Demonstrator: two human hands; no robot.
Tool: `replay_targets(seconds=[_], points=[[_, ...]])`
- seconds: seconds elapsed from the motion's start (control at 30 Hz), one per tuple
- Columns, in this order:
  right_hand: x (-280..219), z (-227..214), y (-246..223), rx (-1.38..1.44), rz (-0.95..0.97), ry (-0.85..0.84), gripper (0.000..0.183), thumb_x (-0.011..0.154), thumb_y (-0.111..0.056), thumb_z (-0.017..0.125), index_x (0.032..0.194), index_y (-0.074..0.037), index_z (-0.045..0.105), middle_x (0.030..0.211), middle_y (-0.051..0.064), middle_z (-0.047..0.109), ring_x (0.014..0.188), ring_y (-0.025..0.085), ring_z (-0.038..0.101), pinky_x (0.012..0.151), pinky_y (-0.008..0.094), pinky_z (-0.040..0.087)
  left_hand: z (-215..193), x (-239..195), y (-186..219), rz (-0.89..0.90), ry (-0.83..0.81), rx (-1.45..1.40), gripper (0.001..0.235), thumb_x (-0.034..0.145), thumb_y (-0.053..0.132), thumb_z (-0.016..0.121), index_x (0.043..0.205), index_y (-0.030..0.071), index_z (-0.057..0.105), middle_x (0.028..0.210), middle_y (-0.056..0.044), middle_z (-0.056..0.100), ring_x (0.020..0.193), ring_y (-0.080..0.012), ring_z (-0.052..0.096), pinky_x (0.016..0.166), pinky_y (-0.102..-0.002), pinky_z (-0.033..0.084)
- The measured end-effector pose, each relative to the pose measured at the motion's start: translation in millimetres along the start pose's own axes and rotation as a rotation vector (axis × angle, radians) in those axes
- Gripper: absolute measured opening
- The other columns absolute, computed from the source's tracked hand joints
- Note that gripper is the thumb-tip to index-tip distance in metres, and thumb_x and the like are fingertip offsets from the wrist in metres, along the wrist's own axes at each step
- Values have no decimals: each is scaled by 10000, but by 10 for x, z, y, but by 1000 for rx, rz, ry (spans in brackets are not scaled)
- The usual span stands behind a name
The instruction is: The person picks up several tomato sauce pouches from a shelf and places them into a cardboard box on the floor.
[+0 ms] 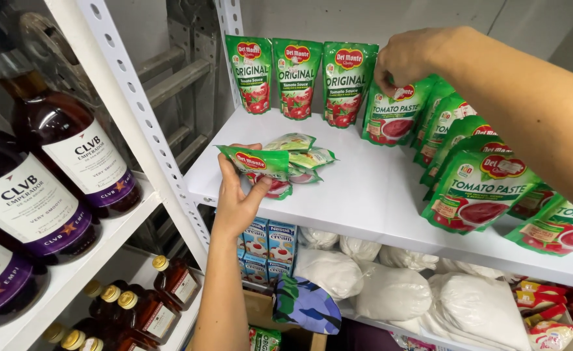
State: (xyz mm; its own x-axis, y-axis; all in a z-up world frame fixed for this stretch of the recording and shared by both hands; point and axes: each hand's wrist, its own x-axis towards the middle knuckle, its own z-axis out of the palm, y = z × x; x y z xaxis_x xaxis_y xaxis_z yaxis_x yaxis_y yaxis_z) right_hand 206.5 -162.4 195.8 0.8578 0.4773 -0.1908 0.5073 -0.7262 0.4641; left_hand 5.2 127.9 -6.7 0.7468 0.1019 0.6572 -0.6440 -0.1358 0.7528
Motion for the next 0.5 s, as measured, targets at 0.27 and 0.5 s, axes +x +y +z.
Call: replay_targets(seconds=[0.27, 0.5], points=[[-100, -200, -66, 4, 21, 48, 293, 830, -103, 657, 972, -287, 836, 919, 57, 790, 913, 277, 723, 787, 448, 580, 0, -4, 11, -23, -1, -5, 606, 905, 25, 706, 1392, 55, 345, 1478, -155, 536, 1376, -230, 501, 1215, -392, 356], [-174, -569, -511, 61, -404, 622, 362, 869, -219, 697, 1228, -190, 728, 1123, 131, 751, 984, 365, 712, 880, 474, 562, -1, -10, 3, 14, -2, 14, 608, 914, 21, 703, 1407, 50, 348, 1474, -149, 536, 1386, -232, 498, 1227, -390, 350]])
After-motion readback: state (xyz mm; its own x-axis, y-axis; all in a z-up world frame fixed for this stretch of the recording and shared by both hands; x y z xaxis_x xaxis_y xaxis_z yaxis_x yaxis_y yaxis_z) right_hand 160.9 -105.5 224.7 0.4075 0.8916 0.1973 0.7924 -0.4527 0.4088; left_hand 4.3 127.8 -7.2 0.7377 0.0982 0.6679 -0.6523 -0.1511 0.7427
